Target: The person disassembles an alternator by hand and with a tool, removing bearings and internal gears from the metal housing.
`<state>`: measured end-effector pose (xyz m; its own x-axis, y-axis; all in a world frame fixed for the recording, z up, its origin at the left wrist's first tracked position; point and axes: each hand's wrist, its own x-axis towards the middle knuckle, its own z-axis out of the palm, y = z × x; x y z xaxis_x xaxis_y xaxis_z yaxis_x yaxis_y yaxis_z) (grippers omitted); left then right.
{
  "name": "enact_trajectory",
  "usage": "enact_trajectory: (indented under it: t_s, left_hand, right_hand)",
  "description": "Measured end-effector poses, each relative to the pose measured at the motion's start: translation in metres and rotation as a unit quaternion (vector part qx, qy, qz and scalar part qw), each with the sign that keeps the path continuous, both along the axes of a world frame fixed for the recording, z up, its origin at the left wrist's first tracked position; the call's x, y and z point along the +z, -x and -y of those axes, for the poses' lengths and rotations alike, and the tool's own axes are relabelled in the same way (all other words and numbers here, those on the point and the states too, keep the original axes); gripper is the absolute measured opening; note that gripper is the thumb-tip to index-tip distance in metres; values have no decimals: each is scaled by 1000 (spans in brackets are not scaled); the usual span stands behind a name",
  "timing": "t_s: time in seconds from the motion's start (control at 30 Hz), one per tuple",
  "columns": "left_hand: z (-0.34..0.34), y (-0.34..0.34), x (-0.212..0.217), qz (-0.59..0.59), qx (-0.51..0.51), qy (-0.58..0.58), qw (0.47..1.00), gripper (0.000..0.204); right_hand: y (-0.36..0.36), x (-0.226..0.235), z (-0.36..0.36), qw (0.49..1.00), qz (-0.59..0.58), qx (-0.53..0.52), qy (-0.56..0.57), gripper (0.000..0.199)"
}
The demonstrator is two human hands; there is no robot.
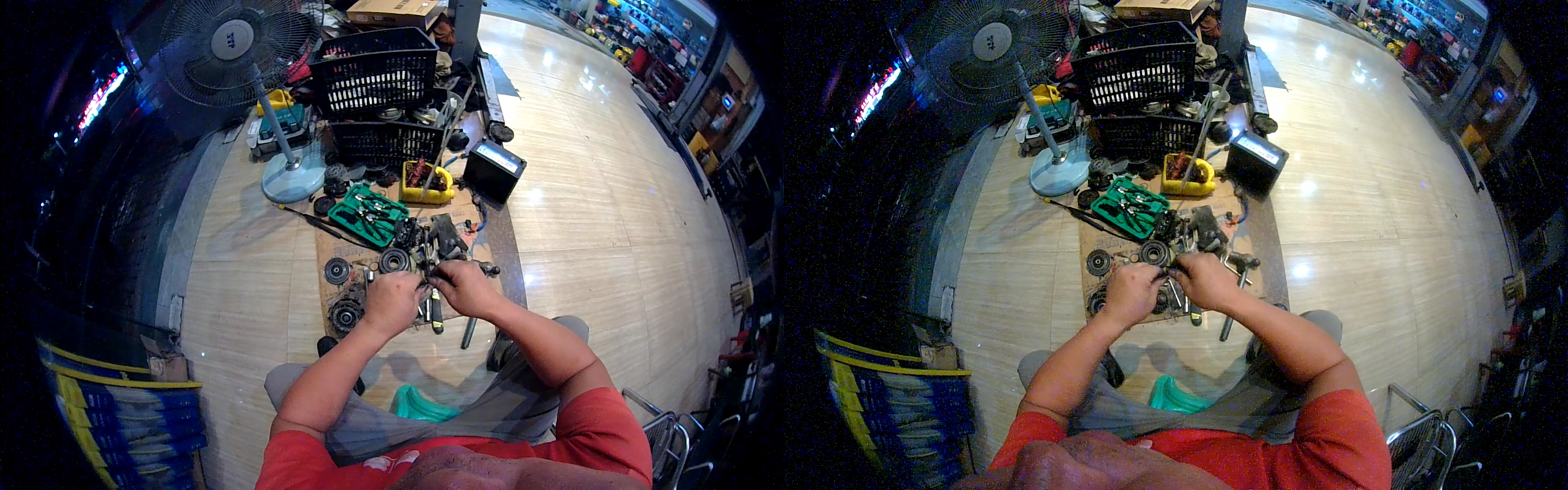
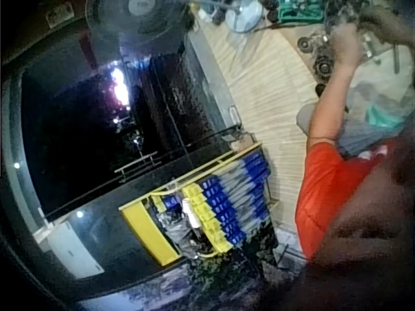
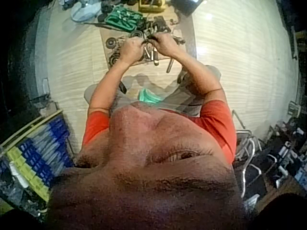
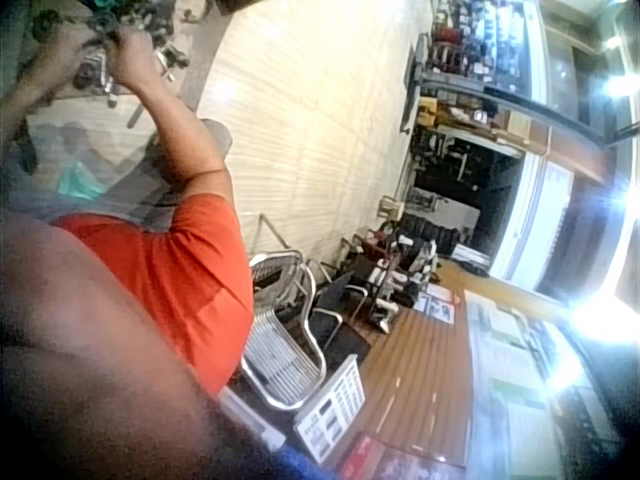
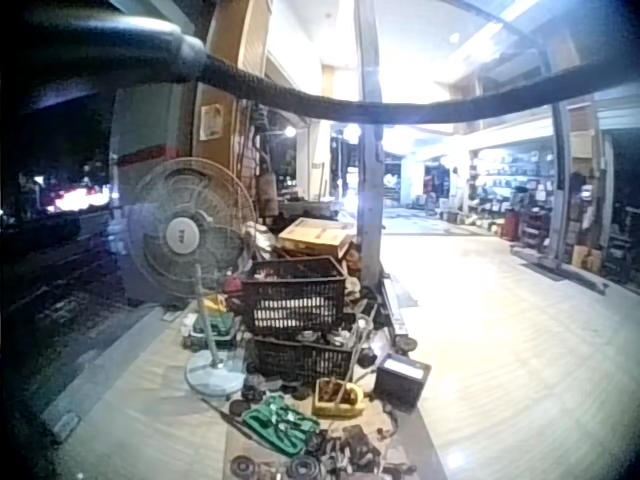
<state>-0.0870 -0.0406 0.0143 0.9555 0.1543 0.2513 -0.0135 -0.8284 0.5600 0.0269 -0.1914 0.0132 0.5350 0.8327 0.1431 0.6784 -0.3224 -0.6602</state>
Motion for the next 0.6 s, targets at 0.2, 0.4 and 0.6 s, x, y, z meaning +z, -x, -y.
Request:
enact_trajectory:
  t_s: [0.2, 0.4, 0.6]
  left_hand:
    - [-3, -3, 0, -84, 3, 114, 990, 14]
    - [-5, -3, -2, -64, 7, 91, 994, 14]
    - [-1, 0, 2, 4, 2, 28, 1000, 11]
  right_hand:
    - [0, -3, 1, 996, 38, 29, -72, 21]
    - [2, -2, -1, 998, -6, -4, -58, 24]
    - [-1, -2, -1, 998, -48, -28, -11, 27]
